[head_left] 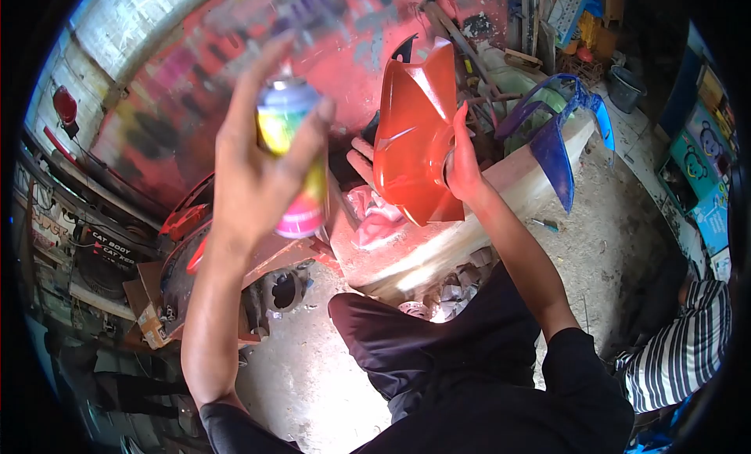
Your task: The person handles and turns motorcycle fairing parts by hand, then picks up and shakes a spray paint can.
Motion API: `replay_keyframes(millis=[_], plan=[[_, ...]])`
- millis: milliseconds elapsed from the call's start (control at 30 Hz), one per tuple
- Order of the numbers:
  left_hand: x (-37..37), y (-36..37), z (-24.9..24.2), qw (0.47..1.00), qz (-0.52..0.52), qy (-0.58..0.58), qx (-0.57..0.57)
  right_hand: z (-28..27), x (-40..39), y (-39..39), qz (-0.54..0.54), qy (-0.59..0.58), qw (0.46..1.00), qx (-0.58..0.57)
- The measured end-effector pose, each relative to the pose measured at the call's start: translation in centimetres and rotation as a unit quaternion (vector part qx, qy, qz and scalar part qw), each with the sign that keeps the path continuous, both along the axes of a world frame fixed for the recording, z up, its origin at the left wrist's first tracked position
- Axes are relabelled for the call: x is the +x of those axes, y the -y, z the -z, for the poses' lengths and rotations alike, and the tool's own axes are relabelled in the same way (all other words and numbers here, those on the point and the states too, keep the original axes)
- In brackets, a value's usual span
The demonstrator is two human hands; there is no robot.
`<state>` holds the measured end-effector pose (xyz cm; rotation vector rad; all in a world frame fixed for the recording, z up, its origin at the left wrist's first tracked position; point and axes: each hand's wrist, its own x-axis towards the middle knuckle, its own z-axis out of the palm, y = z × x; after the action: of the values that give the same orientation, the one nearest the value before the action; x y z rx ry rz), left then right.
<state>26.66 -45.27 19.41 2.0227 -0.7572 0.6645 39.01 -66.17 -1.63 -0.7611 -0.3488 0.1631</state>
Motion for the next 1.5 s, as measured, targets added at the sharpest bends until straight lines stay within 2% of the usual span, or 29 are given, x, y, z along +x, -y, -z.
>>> replay_keyframes(millis=[67, 133, 167, 233, 300, 400, 467, 600, 633, 700, 733, 767, 833, 900, 967, 1033, 1067, 1167, 1200, 1267, 1300, 1367, 1433, 1500], plan=[[0.9, 0.1, -0.7, 0.999, -0.027, 0.013, -0.010, 0.9, 0.4, -0.2, 0.026, -0.014, 0.999, 0.017], [1.9, -0.4, 0.2, 0.997, -0.071, 0.001, -0.003, -0.6, -0.9, -0.5, 0.037, 0.006, 0.999, 0.016], [2.8, -1.3, 1.6, 0.993, -0.086, 0.056, 0.059, -1.5, -1.4, -0.6, 0.051, 0.028, 0.998, 0.015], [2.0, -1.7, 4.7, 0.981, -0.016, 0.131, 0.140, -2.9, -2.0, -0.7, 0.075, 0.032, 0.996, 0.022], [-1.3, -1.3, 6.8, 0.976, -0.027, 0.046, 0.209, -3.1, -1.7, -0.3, 0.103, 0.033, 0.994, 0.029], [-2.4, -1.6, 6.9, 0.973, 0.000, 0.067, 0.219, -3.3, -1.1, 0.4, 0.143, -0.007, 0.989, 0.042], [-0.8, -1.8, 4.5, 0.969, 0.002, 0.168, 0.182, -4.8, -2.0, 0.5, 0.067, 0.027, 0.993, 0.097], [0.8, -0.9, -0.6, 0.984, -0.070, 0.159, 0.050, -3.4, -0.2, 0.6, 0.069, 0.022, 0.990, 0.122], [1.5, -0.5, -1.1, 0.983, -0.069, 0.170, 0.018, -3.3, -0.2, 0.5, 0.086, 0.026, 0.988, 0.122], [2.2, 0.0, -0.7, 0.991, -0.065, 0.112, -0.015, -3.3, -0.3, 0.5, 0.103, 0.030, 0.987, 0.122], [2.5, 0.0, 0.2, 0.994, -0.059, 0.096, -0.004, -3.2, -0.3, 0.6, 0.089, 0.011, 0.987, 0.135], [2.8, -0.3, 1.9, 0.986, -0.096, 0.121, 0.068, -3.3, -0.3, 0.8, 0.075, -0.007, 0.986, 0.149], [1.2, -0.5, 4.7, 0.973, -0.037, 0.128, 0.190, -3.4, 0.0, 1.2, 0.071, -0.002, 0.984, 0.165], [-0.8, -0.5, 7.4, 0.970, 0.007, 0.073, 0.230, -3.6, -0.1, 1.5, 0.068, 0.002, 0.981, 0.181], [-2.0, -0.9, 7.9, 0.970, 0.031, 0.073, 0.232, -4.6, -0.6, 1.7, 0.083, -0.016, 0.977, 0.194], [-1.5, -1.1, 6.6, 0.976, -0.013, 0.076, 0.202, -5.7, -1.5, 1.7, 0.089, -0.038, 0.972, 0.213], [-0.5, -1.3, 5.4, 0.972, -0.009, 0.126, 0.197, -6.0, -1.7, 1.4, 0.093, -0.058, 0.967, 0.231], [1.8, -0.7, 3.2, 0.982, -0.075, 0.155, 0.076, -5.4, -1.1, 1.2, 0.129, -0.045, 0.961, 0.240], [2.5, -0.6, 3.0, 0.982, -0.077, 0.155, 0.075, -5.4, -1.0, 1.0, 0.127, -0.046, 0.962, 0.239], [3.8, -0.3, 3.4, 0.989, -0.108, 0.100, 0.034, -5.4, -0.9, 0.9, 0.201, -0.076, 0.944, 0.250], [4.4, -0.4, 4.5, 0.985, -0.089, 0.132, 0.066, -5.6, -1.1, 0.9, 0.202, -0.077, 0.944, 0.250], [2.6, -0.1, 6.4, 0.973, -0.082, 0.105, 0.190, -6.2, -1.7, 1.2, 0.224, -0.106, 0.925, 0.288], [0.3, -0.4, 9.2, 0.975, -0.017, 0.019, 0.221, -5.8, -1.2, 2.2, 0.247, -0.094, 0.921, 0.288], [-1.4, -1.3, 10.7, 0.970, 0.007, 0.015, 0.242, -5.6, -1.3, 3.1, 0.266, -0.085, 0.916, 0.288]])
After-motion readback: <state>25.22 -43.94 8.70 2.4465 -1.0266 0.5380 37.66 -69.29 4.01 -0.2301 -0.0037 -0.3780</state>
